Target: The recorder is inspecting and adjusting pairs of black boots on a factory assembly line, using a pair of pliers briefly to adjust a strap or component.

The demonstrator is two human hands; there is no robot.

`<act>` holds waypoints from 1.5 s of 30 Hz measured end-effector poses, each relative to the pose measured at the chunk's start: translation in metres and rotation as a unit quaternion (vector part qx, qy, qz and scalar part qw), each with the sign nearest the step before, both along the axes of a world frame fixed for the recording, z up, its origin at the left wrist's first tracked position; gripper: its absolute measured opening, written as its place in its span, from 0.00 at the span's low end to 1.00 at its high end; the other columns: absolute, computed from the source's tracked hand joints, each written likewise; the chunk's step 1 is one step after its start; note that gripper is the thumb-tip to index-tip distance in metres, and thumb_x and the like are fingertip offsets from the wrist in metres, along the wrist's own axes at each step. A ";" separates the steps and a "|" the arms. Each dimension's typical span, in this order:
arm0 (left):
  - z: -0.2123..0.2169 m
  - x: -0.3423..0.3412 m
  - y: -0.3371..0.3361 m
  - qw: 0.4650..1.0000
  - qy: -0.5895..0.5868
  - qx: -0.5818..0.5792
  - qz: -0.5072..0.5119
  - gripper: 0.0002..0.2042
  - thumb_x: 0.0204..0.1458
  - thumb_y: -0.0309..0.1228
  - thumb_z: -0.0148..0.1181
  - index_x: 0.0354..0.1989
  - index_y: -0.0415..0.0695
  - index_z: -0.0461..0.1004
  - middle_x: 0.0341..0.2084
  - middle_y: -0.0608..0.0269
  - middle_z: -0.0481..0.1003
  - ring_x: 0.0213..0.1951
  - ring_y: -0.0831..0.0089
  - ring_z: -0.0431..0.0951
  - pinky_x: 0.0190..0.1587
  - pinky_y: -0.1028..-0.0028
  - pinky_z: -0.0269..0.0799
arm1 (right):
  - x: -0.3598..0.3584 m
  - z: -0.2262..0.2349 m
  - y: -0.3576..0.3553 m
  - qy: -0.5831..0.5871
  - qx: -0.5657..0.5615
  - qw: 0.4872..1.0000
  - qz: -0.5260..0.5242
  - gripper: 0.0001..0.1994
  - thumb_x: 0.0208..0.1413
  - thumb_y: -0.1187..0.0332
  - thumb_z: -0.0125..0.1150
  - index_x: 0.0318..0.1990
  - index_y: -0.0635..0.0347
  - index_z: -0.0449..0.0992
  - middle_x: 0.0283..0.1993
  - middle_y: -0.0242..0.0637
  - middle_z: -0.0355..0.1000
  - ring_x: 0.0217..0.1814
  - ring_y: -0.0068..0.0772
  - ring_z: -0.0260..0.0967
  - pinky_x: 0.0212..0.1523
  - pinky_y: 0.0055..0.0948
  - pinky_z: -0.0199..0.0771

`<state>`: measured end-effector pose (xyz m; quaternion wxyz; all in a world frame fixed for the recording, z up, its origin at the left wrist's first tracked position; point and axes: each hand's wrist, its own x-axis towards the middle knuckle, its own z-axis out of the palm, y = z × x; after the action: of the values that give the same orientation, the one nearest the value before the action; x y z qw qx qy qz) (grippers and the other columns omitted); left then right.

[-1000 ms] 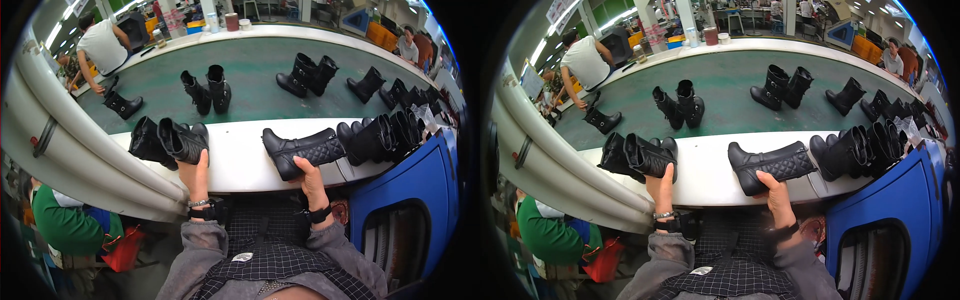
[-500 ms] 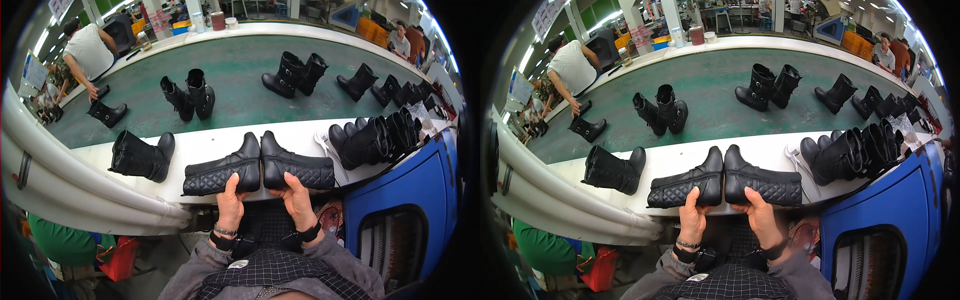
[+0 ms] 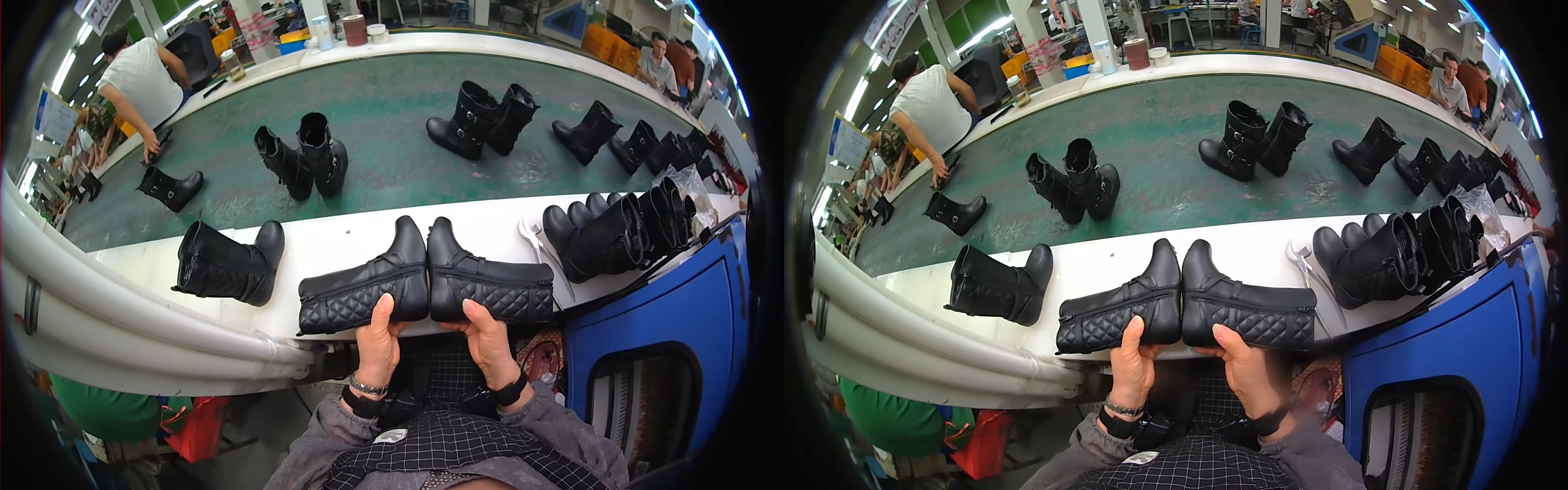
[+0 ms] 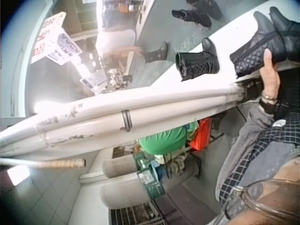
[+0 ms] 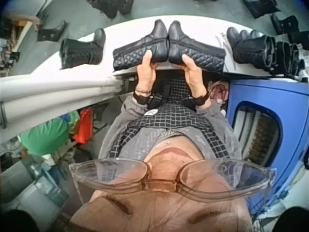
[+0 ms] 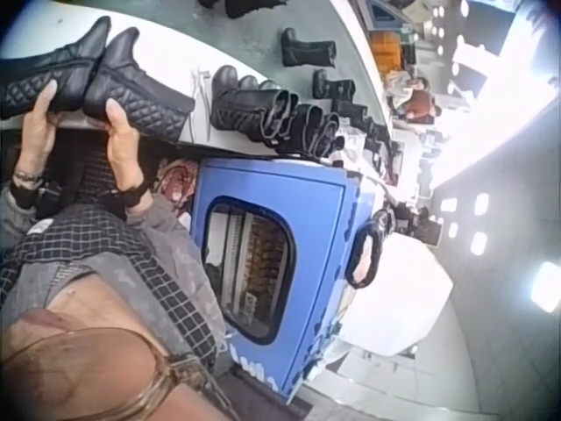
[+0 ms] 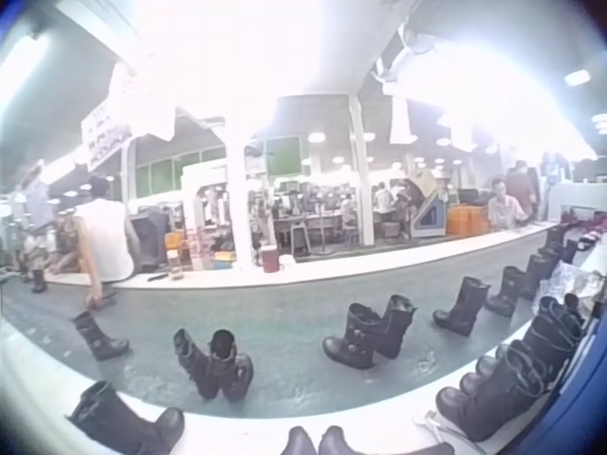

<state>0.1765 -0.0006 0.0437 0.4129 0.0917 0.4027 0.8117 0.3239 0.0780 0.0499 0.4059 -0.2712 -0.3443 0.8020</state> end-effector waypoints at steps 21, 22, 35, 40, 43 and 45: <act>0.007 0.023 -0.010 0.774 0.597 -0.145 0.149 0.24 0.44 0.29 0.69 0.50 0.36 0.70 0.40 0.52 0.75 0.44 0.57 0.77 0.48 0.68 0.71 | 0.010 -0.007 -0.012 -0.289 0.485 0.824 -0.045 0.39 0.45 0.71 0.70 0.65 0.68 0.58 0.61 0.51 0.63 0.61 0.47 0.63 0.60 0.39 0.65; 0.002 0.016 -0.005 0.754 0.624 -0.132 0.159 0.31 0.40 0.29 0.71 0.55 0.36 0.65 0.47 0.46 0.71 0.46 0.48 0.73 0.46 0.60 0.71 | 0.006 0.007 -0.008 -0.310 0.485 0.817 -0.026 0.48 0.41 0.72 0.70 0.69 0.70 0.47 0.64 0.58 0.56 0.65 0.56 0.56 0.65 0.42 0.57; 0.004 -0.047 0.009 0.874 0.468 -0.032 0.125 0.08 0.45 0.20 0.55 0.35 0.36 0.74 0.41 0.53 0.74 0.41 0.68 0.74 0.39 0.73 0.75 | 0.020 0.136 -0.019 -0.277 0.710 0.638 -0.110 0.32 0.39 0.55 0.74 0.52 0.60 0.74 0.56 0.45 0.68 0.58 0.51 0.63 0.60 0.45 0.60; -0.018 -0.061 0.022 0.826 0.524 -0.173 0.119 0.04 0.48 0.21 0.56 0.32 0.37 0.74 0.33 0.55 0.74 0.35 0.66 0.76 0.36 0.71 0.75 | -0.031 0.138 -0.003 -0.301 0.780 0.536 -0.121 0.27 0.31 0.53 0.76 0.41 0.54 0.80 0.37 0.33 0.67 0.35 0.32 0.62 0.43 0.32 0.55; -0.038 -0.065 0.026 0.854 0.490 -0.134 0.111 0.03 0.49 0.23 0.58 0.31 0.38 0.75 0.28 0.56 0.75 0.31 0.65 0.76 0.35 0.70 0.74 | -0.056 0.130 0.015 -0.229 0.807 0.538 -0.085 0.19 0.27 0.54 0.77 0.22 0.54 0.75 0.29 0.31 0.65 0.28 0.30 0.59 0.38 0.30 0.57; -0.029 -0.060 0.022 0.849 0.496 -0.143 0.112 0.03 0.49 0.23 0.58 0.31 0.37 0.75 0.27 0.56 0.75 0.30 0.66 0.76 0.35 0.70 0.74 | -0.075 0.131 0.037 -0.159 0.820 0.545 -0.069 0.18 0.29 0.59 0.78 0.20 0.57 0.72 0.29 0.34 0.65 0.27 0.33 0.60 0.30 0.30 0.62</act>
<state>0.1160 0.0213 0.0151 0.0734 0.3768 0.6728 0.6324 0.2494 0.1146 0.1810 0.4447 0.0339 -0.8911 0.0836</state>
